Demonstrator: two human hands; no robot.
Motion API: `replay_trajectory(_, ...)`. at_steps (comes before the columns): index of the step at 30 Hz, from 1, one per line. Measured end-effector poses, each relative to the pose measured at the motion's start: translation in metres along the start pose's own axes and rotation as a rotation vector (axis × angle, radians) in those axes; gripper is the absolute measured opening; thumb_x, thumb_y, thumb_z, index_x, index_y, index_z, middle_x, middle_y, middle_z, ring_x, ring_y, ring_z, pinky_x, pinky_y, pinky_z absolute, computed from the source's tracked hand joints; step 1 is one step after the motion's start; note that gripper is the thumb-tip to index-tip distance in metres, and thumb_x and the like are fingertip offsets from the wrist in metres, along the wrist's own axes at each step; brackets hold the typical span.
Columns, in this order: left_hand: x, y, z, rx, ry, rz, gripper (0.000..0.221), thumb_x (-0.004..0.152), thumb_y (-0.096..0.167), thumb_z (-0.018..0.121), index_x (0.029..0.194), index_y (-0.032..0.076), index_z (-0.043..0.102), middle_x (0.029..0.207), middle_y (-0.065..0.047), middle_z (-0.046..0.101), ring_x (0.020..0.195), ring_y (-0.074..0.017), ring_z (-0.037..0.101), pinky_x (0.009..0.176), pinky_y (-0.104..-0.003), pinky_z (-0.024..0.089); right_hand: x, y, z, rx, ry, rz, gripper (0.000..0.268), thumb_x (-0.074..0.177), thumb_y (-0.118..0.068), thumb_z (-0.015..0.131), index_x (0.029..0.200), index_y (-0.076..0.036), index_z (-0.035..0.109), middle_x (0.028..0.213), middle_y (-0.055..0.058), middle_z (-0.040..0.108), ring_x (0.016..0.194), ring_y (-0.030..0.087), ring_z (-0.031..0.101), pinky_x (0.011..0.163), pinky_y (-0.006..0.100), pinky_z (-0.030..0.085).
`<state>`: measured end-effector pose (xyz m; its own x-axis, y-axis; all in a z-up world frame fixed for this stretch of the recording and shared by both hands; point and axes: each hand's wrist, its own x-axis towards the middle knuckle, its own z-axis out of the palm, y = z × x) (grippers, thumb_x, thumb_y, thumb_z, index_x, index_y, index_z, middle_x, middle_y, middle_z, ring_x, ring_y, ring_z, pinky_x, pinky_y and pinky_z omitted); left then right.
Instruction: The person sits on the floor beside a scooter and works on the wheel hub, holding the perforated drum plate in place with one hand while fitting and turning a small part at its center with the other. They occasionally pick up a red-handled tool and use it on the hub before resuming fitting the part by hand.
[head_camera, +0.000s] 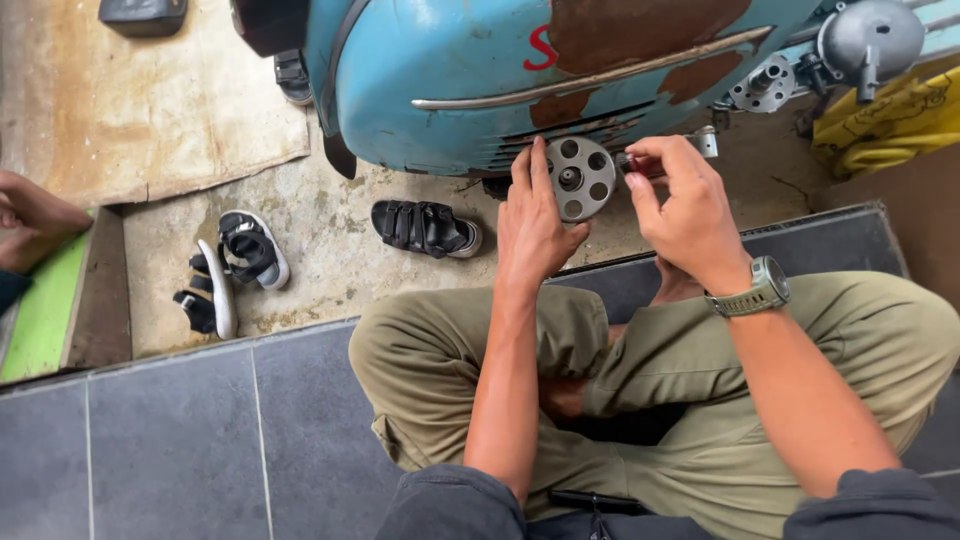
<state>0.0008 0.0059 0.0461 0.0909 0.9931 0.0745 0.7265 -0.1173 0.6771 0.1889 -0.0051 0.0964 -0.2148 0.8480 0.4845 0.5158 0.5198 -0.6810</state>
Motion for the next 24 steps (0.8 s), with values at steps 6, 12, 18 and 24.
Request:
replay_trajectory(6, -0.001, 0.002, 0.002, -0.004, 0.005, -0.02, 0.126, 0.064, 0.02, 0.096, 0.162, 0.004, 0.019, 0.155, -0.022, 0.033, 0.116, -0.0541, 0.061, 0.088, -0.063, 0.055, -0.009, 0.007, -0.005, 0.179, 0.044, 0.099, 0.023, 0.103, 0.012, 0.059, 0.126, 0.01, 0.059, 0.109, 0.027, 0.061, 0.097, 0.039, 0.07, 0.076, 0.044, 0.061)
replay_trajectory(12, 0.007, -0.009, 0.002, 0.047, -0.011, 0.034, 0.128, 0.061, 0.024, 0.1, 0.16, 0.004, 0.022, 0.153, -0.021, 0.035, 0.112, -0.0542, 0.064, 0.085, -0.065, 0.057, -0.007, 0.002, 0.001, 0.098, 0.1, 0.017, 0.02, 0.105, 0.009, 0.057, 0.124, 0.008, 0.062, 0.11, 0.026, 0.06, 0.093, 0.042, 0.071, 0.072, 0.047, 0.061)
replay_trajectory(18, 0.01, -0.015, -0.004, 0.146, 0.045, 0.17, 0.128, 0.056, 0.032, 0.103, 0.154, 0.003, 0.026, 0.147, -0.018, 0.044, 0.103, -0.0356, 0.07, 0.075, -0.042, 0.061, 0.006, -0.029, 0.001, -0.013, 0.054, -0.01, 0.022, 0.094, 0.017, 0.061, 0.115, 0.011, 0.062, 0.109, 0.019, 0.058, 0.09, 0.027, 0.061, 0.081, 0.035, 0.055)
replay_trajectory(24, 0.008, -0.008, -0.021, 0.039, -0.044, 0.176, 0.12, 0.064, 0.026, 0.099, 0.159, 0.007, 0.028, 0.142, -0.024, 0.04, 0.095, -0.0562, 0.068, 0.074, -0.06, 0.056, -0.003, 0.046, 0.021, -0.149, -0.025, 0.056, 0.019, 0.102, 0.003, 0.064, 0.12, -0.001, 0.069, 0.102, 0.016, 0.059, 0.097, 0.048, 0.065, 0.068, 0.05, 0.058)
